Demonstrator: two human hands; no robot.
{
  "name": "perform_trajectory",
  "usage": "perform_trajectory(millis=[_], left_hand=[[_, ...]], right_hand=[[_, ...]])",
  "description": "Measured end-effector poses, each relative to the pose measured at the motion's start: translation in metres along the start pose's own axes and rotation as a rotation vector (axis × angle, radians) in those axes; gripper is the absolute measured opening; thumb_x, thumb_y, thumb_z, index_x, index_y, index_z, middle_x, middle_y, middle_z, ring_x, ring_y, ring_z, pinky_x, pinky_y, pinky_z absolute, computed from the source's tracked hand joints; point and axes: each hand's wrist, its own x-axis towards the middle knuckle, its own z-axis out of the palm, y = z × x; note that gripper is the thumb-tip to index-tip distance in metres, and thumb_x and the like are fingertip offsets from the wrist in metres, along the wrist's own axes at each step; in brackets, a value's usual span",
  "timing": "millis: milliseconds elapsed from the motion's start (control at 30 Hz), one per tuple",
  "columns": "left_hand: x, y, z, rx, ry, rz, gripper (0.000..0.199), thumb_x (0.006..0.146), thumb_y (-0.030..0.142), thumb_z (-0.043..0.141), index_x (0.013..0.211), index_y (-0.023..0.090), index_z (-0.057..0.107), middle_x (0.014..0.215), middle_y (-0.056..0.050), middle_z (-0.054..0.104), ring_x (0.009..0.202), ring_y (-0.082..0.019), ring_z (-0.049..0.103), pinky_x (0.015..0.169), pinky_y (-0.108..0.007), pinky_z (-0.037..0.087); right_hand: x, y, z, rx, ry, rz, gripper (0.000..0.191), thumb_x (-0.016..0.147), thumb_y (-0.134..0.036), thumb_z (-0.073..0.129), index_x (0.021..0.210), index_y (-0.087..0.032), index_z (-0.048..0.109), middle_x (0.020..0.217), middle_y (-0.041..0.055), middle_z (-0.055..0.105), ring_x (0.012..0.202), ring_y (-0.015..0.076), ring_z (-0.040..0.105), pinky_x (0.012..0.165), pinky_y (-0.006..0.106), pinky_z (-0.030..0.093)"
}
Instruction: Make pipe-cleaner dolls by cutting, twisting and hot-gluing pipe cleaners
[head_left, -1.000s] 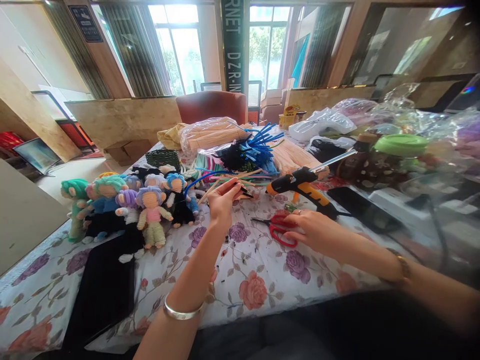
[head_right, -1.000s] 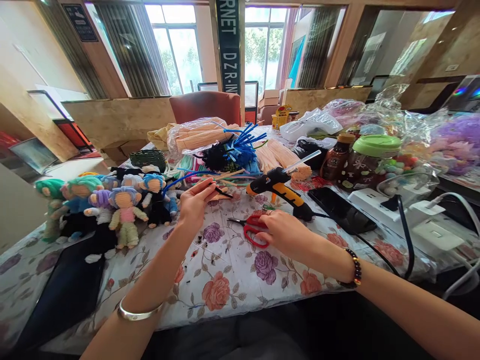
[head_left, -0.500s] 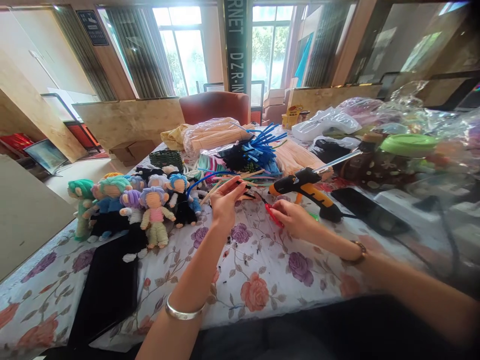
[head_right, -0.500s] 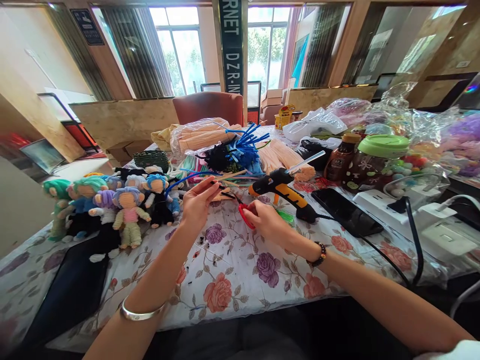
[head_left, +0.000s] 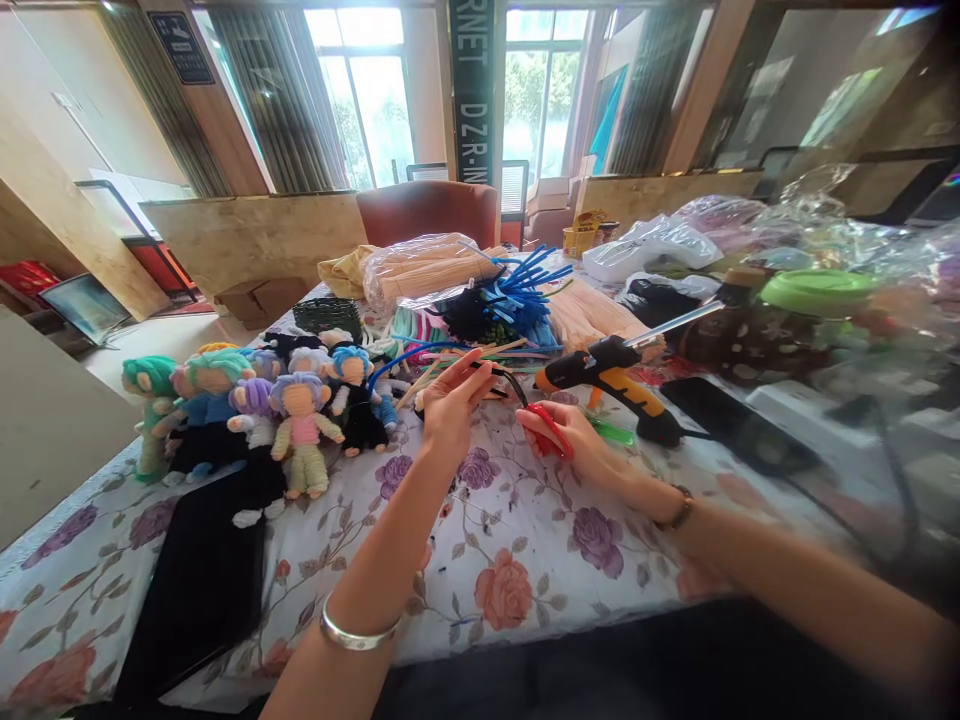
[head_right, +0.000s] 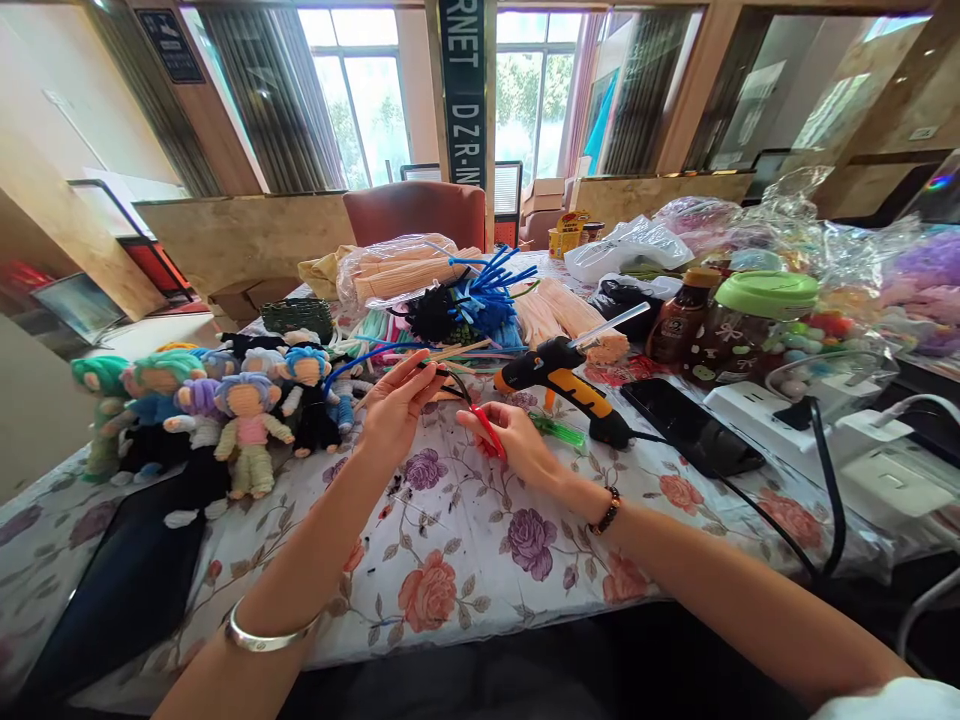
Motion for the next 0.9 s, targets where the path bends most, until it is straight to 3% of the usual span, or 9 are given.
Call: perform_trajectory(millis=[433,900], left_hand=[[-0.0025,0.001,0.0044,0.021,-0.1,0.013,0.024,0.063,0.011,0.075,0.086,0.016,0.07,0.068,-0.002,0.065,0.092,-0.023,0.068,0.082,-0.034,0.053],[-0.0045,0.0017,0.0063,0.051,-0.106,0.025,0.029,0.06,0.014,0.076,0.089,0.016,0.071,0.068,-0.001,0.067,0.091,-0.02,0.068,0.08,-0.029,0.052]], right_hand=[[0.0012,0.0008,-0.0024,-0.074,-0.024,-0.085,0.042,0.08,-0.061,0.052,0.07,-0.02,0.047,0.062,-0.0021,0.048,0.055,0.0106,0.039,0.048,0.025,0.031],[0.0016,0.0001,-0.0016,-0.02,-0.002,-0.108,0.041,0.079,-0.058,0.055,0.066,-0.02,0.043,0.054,-0.005,0.043,0.047,0.0089,0.036,0.044,0.025,0.028]])
